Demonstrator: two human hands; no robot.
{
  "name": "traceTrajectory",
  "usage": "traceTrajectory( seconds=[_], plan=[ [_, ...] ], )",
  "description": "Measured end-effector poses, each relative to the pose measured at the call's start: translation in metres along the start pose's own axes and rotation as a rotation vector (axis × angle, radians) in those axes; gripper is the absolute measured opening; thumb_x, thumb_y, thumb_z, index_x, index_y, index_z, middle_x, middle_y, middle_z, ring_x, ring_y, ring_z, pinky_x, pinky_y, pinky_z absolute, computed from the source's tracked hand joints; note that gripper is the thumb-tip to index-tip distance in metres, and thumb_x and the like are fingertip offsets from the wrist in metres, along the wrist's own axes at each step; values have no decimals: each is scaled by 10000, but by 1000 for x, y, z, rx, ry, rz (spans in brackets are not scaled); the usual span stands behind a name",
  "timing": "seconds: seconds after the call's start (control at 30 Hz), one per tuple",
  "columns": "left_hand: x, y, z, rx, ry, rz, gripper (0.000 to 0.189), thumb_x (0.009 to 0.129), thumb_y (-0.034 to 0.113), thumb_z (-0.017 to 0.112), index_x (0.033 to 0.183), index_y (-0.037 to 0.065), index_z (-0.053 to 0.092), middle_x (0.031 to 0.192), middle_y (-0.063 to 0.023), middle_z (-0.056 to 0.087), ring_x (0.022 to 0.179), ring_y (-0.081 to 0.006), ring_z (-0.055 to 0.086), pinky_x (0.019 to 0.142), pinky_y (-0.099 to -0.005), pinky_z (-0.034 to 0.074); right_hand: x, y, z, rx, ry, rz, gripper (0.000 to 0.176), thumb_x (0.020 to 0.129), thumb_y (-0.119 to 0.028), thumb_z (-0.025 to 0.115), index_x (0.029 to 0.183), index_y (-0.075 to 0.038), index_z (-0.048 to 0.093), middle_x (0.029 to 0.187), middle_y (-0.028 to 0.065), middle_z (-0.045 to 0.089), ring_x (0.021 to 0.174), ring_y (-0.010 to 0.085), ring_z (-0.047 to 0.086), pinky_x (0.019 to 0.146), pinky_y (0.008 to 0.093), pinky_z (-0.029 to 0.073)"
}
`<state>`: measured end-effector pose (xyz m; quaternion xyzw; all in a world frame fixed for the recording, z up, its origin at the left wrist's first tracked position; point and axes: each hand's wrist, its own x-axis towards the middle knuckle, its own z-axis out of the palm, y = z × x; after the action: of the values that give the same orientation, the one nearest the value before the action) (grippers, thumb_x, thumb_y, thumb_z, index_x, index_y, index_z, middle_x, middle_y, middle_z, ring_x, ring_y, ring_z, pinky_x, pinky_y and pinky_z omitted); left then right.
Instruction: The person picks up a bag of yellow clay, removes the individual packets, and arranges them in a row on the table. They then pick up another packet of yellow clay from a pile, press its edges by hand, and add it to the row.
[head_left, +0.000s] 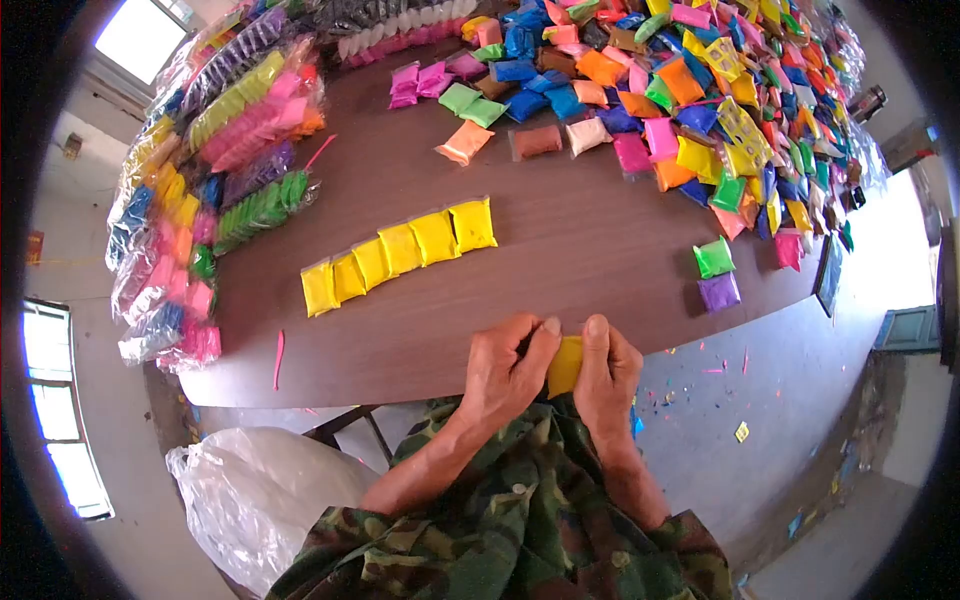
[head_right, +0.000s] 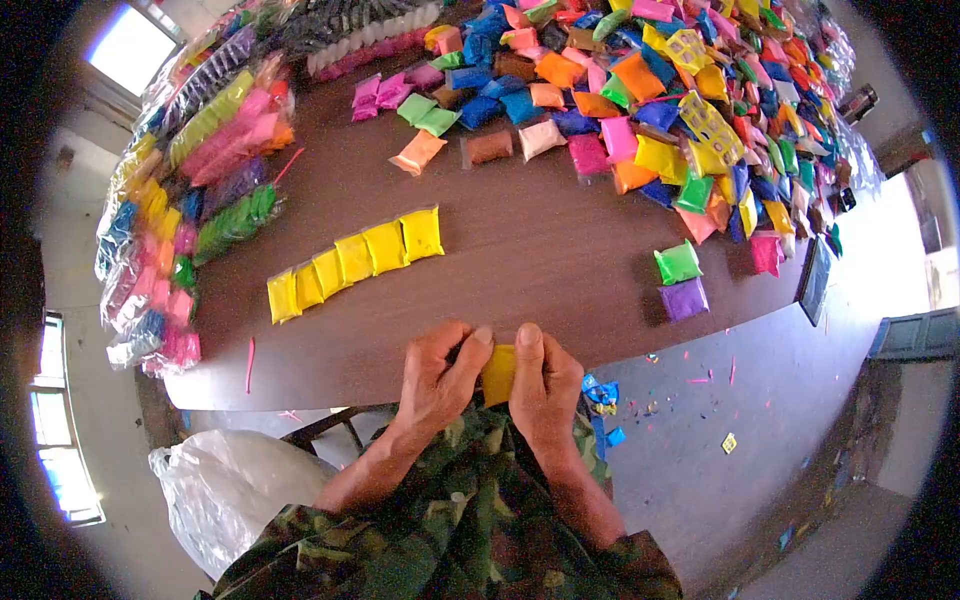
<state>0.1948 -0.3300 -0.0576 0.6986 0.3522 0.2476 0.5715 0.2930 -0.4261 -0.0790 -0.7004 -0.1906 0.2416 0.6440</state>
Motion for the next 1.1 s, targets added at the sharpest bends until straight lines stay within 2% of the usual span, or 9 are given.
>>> traceTrajectory(
  seconds=[0.07, 0.17, 0.27, 0.37, 0.47, 0.57, 0.67, 0.97, 1.1],
  plan=[
    [1, -3, -1, -2, -6, -64, 246, 1041, 160, 643, 921, -52, 681, 654, -27, 529, 648, -30, 471, 509, -281, 392, 0, 2, -1, 1, -14, -18, 432, 1105, -280, 565, 768, -11, 532, 668, -39, 436, 658, 68, 413, 533, 321, 358],
    [3, 4, -1, -211, -4, -260, 261, 1050, 180, 642, 932, -47, 691, 673, -45, 541, 658, -41, 493, 531, -268, 422, 0, 5, -5, -49, -6, -45, 430, 1105, -278, 558, 771, -8, 538, 666, -33, 455, 656, 71, 420, 532, 324, 357],
    [2, -3, -6, -151, -92, -160, 259, 1044, 225, 665, 938, -7, 707, 790, 3, 630, 736, -52, 542, 609, -256, 453, 4, -2, -6, -112, -47, -121, 419, 1101, -268, 557, 782, 4, 563, 658, -5, 489, 656, 83, 437, 534, 337, 366],
    [2, -4, -6, 59, -119, 126, 178, 1013, 167, 698, 992, -8, 721, 825, -20, 682, 770, -57, 589, 651, -255, 494, 4, 0, -10, -126, -140, -131, 392, 1085, -269, 589, 811, 12, 598, 666, 32, 524, 663, 95, 461, 545, 340, 390],
    [0, -8, -8, 82, -71, 116, 137, 988, 126, 719, 1010, -9, 724, 837, -32, 705, 786, -60, 611, 658, -266, 509, 0, 8, -14, -73, -245, -90, 324, 1050, -258, 653, 875, 14, 644, 713, 54, 587, 690, 100, 519, 586, 325, 446],
    [1, 1, -15, -19, -42, -11, 155, 998, 140, 706, 1005, -14, 719, 833, -31, 696, 782, -62, 603, 655, -269, 505, -2, -3, -10, -113, -293, -49, 240, 1009, -220, 714, 972, 16, 686, 790, 67, 663, 737, 104, 594, 647, 306, 504],
    [2, -9, -14, 16, 9, 58, 188, 1008, 149, 692, 988, -37, 704, 759, -81, 686, 686, -92, 607, 606, -299, 508, -4, -5, -10, -130, -310, -17, 205, 983, -170, 742, 1055, 19, 708, 871, 66, 718, 786, 104, 645, 694, 293, 537],
    [2, -9, -17, -101, 11, -177, 292, 1039, 232, 664, 1000, -55, 701, 768, -9, 659, 715, -83, 590, 607, -280, 494, -8, 2, -14, 185, -304, 197, 275, 949, -127, 783, 1148, 31, 680, 1004, 58, 736, 898, 101, 676, 784, 282, 570],
    [6, 4, -20, -132, -141, -36, 248, 1020, 205, 686, 999, -40, 719, 795, -17, 678, 754, -77, 600, 658, -267, 513, -5, 10, -20, 28, -338, 174, 367, 922, -119, 812, 1215, 20, 640, 1057, 67, 732, 925, 108, 675, 809, 275, 562]
  ],
)
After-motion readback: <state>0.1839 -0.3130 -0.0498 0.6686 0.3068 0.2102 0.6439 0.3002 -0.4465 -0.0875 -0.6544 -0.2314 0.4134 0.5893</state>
